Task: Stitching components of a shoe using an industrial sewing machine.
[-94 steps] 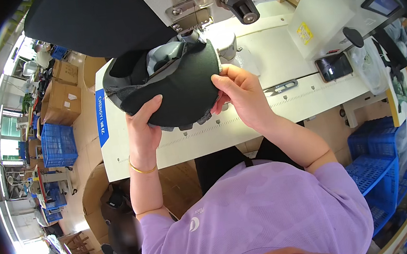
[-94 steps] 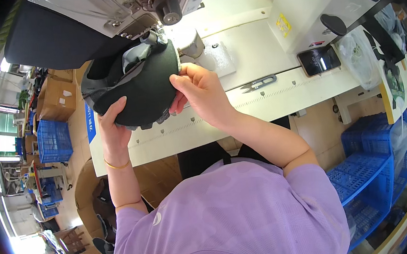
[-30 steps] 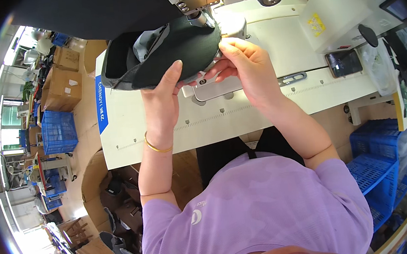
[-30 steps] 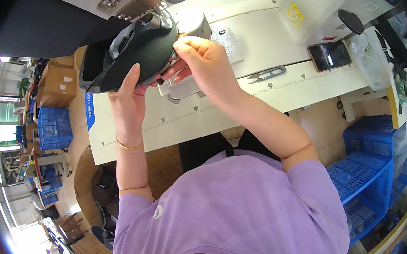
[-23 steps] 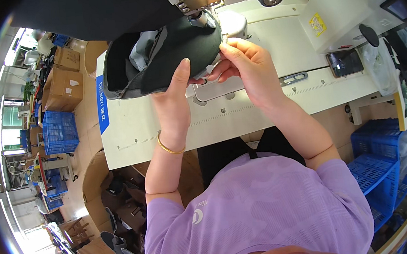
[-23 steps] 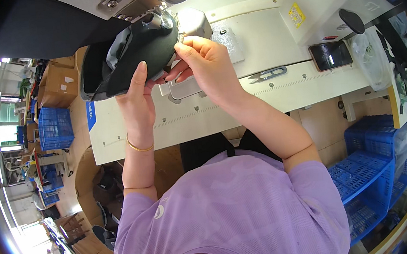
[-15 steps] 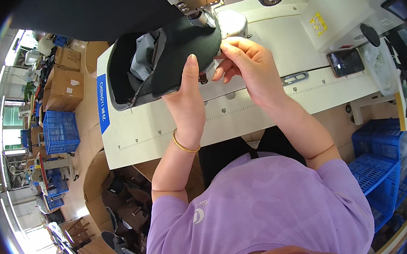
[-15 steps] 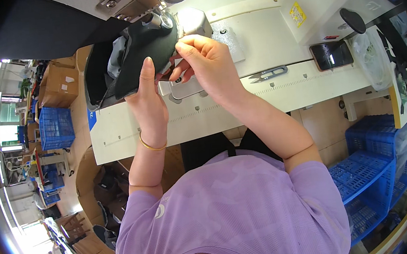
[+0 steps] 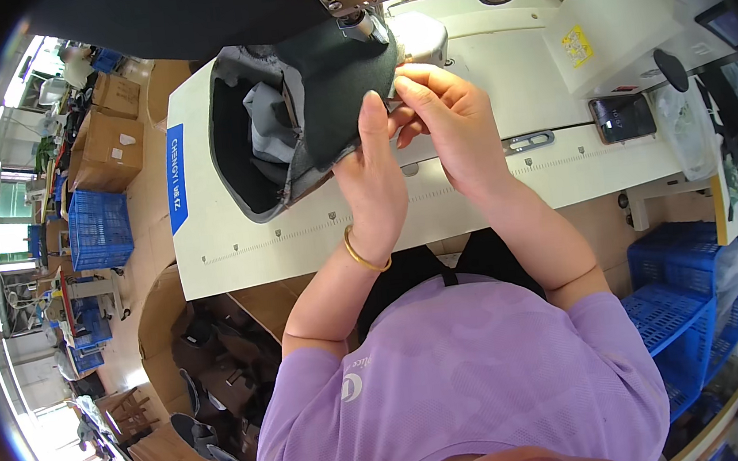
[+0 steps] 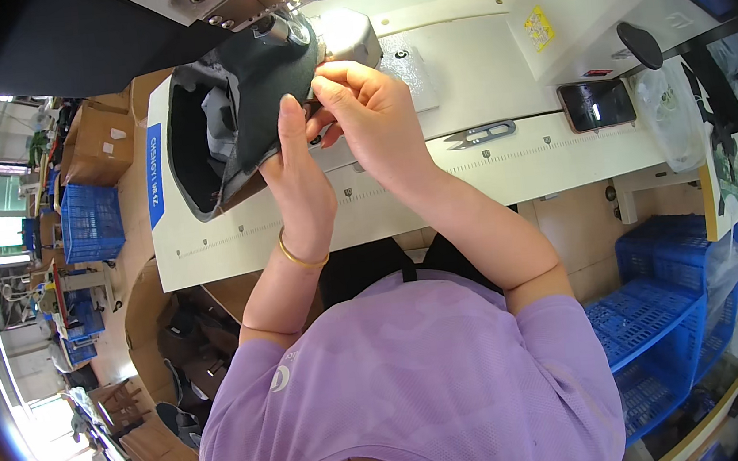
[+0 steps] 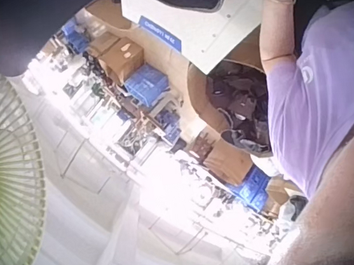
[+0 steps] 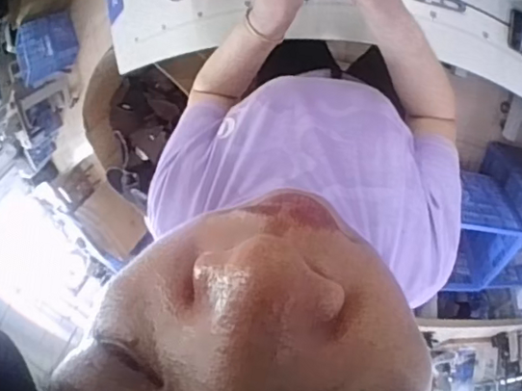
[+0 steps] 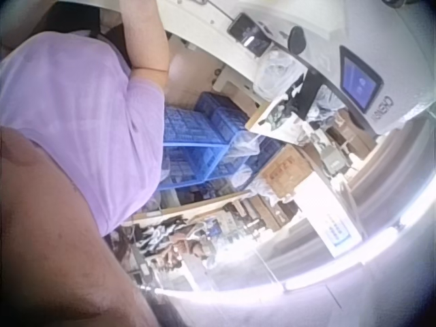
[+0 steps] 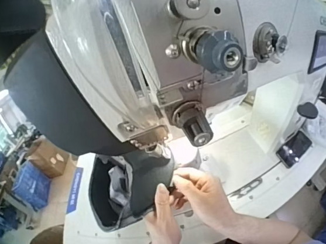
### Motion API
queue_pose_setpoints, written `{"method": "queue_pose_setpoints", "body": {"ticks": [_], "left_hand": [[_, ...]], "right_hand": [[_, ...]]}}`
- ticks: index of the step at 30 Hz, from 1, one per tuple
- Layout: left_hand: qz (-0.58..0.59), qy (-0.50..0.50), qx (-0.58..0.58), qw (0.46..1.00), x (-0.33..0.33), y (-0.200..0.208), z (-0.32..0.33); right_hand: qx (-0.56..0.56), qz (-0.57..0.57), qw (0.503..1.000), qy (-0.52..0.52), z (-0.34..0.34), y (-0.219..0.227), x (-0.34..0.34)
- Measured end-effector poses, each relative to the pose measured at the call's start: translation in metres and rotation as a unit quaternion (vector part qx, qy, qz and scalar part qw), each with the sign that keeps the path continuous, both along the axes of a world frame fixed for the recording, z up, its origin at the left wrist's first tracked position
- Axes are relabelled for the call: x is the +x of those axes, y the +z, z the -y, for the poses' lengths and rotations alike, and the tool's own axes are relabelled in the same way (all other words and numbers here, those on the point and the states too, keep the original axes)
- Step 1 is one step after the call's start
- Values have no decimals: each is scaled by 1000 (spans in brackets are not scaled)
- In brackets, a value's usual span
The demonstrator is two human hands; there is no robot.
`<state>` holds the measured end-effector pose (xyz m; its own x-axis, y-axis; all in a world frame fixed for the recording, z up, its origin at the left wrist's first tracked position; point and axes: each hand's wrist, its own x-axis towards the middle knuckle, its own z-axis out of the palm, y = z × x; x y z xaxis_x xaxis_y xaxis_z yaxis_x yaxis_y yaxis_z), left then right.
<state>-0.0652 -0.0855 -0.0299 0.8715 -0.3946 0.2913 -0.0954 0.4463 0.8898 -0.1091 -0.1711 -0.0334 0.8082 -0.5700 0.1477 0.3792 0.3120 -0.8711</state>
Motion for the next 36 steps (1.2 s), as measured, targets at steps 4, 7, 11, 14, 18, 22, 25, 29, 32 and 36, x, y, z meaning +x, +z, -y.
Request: {"method": "queue_pose_setpoints", "body": {"ticks": [4,7,11,14,18,22,25,29,32,36], "left_hand": [[326,-58,378,865,-25,-10,-62],[59,-431,311,845,26,64,-114],[263,159,243,920,127,88,-86],[287,29,356,889,221,53,-77],[203,-34,381,901,235,39,-67],[145,-82,296,941,228,39,-69],[145,-76,285,944,224,39,-77],[136,-56,279,949,213,42,-92],[140,-30,277,950,204,44,-97],[137,3,263,955,192,45,-103]], "right_hand": [[-9,-30,999,29,-7,0,-3],[-40,-46,997,48,2,-2,-7],[-21,-18,997,75,-20,1,-1],[-8,7,996,90,-25,2,3],[-14,4,995,94,-19,1,3],[-20,-13,996,89,-14,1,1],[-21,-7,997,75,-11,0,2],[-48,-19,997,65,-7,3,0],[-55,-21,997,50,-6,3,-1],[-76,-42,996,33,-7,7,-6]]}}
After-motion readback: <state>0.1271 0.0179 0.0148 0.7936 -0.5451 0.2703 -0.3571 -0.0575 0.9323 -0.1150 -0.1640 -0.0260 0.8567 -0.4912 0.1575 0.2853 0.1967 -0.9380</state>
